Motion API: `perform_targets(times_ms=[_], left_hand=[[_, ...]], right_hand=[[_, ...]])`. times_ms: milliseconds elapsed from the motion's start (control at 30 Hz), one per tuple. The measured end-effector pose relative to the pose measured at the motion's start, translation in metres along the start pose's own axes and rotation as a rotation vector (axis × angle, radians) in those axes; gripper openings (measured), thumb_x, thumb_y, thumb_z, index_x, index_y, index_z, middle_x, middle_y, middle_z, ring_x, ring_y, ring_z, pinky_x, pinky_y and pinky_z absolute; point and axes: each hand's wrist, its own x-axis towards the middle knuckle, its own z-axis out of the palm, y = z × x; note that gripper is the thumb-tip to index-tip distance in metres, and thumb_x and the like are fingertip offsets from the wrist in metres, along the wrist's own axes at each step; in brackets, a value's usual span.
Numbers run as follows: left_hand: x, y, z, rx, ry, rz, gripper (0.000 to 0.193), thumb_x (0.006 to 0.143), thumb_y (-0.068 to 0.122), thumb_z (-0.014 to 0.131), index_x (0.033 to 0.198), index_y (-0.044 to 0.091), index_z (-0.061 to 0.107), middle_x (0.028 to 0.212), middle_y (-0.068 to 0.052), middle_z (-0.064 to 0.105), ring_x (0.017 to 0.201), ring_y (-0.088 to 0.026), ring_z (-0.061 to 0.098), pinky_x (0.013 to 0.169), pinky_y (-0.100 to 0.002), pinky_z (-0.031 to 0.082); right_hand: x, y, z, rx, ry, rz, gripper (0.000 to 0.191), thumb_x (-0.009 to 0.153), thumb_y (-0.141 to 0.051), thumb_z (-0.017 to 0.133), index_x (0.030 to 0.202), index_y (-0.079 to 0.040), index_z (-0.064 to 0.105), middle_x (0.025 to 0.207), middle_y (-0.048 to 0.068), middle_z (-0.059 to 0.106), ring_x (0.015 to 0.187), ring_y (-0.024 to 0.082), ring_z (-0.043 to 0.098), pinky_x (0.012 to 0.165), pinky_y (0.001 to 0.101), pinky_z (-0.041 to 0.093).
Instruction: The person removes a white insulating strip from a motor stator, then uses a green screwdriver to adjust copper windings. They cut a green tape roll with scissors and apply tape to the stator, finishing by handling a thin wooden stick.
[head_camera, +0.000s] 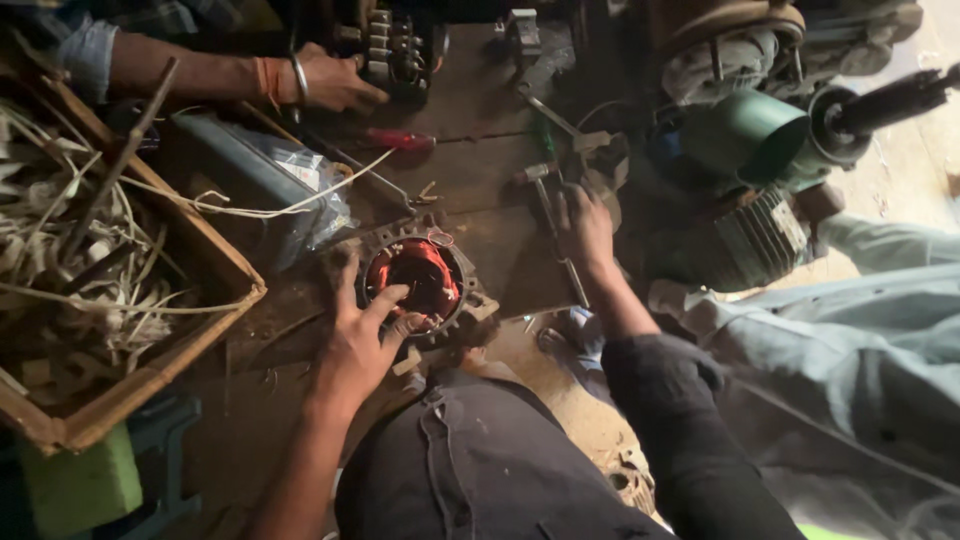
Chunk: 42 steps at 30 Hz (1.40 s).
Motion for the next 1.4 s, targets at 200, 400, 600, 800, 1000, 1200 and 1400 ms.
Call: perform_targets(times_ms=[200,400,600,800,1000,1200,1400], left_hand=[[-0.001,0.008,0.003,0.117,-0.009,-0.084,0.028,0.085,0.022,0.079,0.109,0.011,0.069,0.166,-0.027,0.026,0.122,-0.049,0.058,0.089,-0.049,0.057],[-0.008,0.003,0.013,-0.016,0.224,0.053,0.026,0.089,0.015,0.074,0.114,0.012,0.068,0.163,-0.027,0.036,0.133,-0.047,0.057,0.098,-0.046,0.057],[-0.028,0.008,0.014,-0.047,0.384,-0.044,0.028,0.1,0.021,0.073,0.125,0.009,0.066,0.15,-0.02,0.055,0.137,-0.041,0.058,0.112,-0.046,0.049],[-0.019,0.018,0.023,0.022,0.363,0.024,0.032,0.094,0.022,0.074,0.121,0.007,0.07,0.154,-0.027,0.04,0.139,-0.048,0.046,0.112,-0.049,0.044],[0.004,0.027,0.038,0.33,0.33,0.028,0.028,0.086,0.026,0.077,0.096,0.001,0.069,0.15,-0.031,0.039,0.141,-0.055,0.031,0.119,-0.061,0.024],[0.024,0.026,0.022,0.067,0.274,-0.058,0.025,0.094,0.029,0.07,0.099,0.004,0.069,0.146,-0.023,0.049,0.133,-0.047,0.046,0.113,-0.057,0.037],[0.033,0.02,0.003,-0.048,0.191,-0.096,0.041,0.097,0.048,0.067,0.109,0.008,0.065,0.147,-0.017,0.053,0.123,-0.036,0.062,0.107,-0.051,0.051]], right_hand=[[0.041,0.025,0.026,-0.318,-0.124,-0.042,0.024,0.09,-0.014,0.066,0.109,0.001,0.07,0.114,0.031,0.066,0.091,0.046,0.066,0.076,0.0513,0.054],[0.064,0.049,0.044,-0.326,-0.307,0.13,0.033,0.097,-0.029,0.063,0.1,0.002,0.072,0.101,0.029,0.07,0.088,0.043,0.071,0.072,0.0521,0.055],[0.078,0.07,0.032,-0.209,-0.332,0.213,0.06,0.098,-0.056,0.073,0.098,0.004,0.072,0.094,0.027,0.073,0.088,0.04,0.072,0.074,0.052,0.055],[0.088,0.045,0.014,0.018,0.11,-0.104,0.024,0.1,-0.022,0.072,0.112,-0.002,0.067,0.102,0.02,0.075,0.089,0.03,0.071,0.077,0.0404,0.055],[0.051,0.02,-0.032,0.43,0.098,-0.178,0.021,0.113,-0.001,0.055,0.134,0.0,0.053,0.115,0.016,0.075,0.095,0.021,0.071,0.084,0.0315,0.055],[-0.031,0.021,-0.005,0.643,0.116,-0.212,0.018,0.114,0.008,0.06,0.129,0.001,0.055,0.11,0.014,0.06,0.103,0.022,0.06,0.097,0.033,0.053],[-0.08,0.018,0.022,0.51,-0.137,-0.081,0.013,0.102,0.007,0.066,0.11,-0.001,0.059,0.101,0.014,0.072,0.093,0.022,0.07,0.083,0.0347,0.057]])
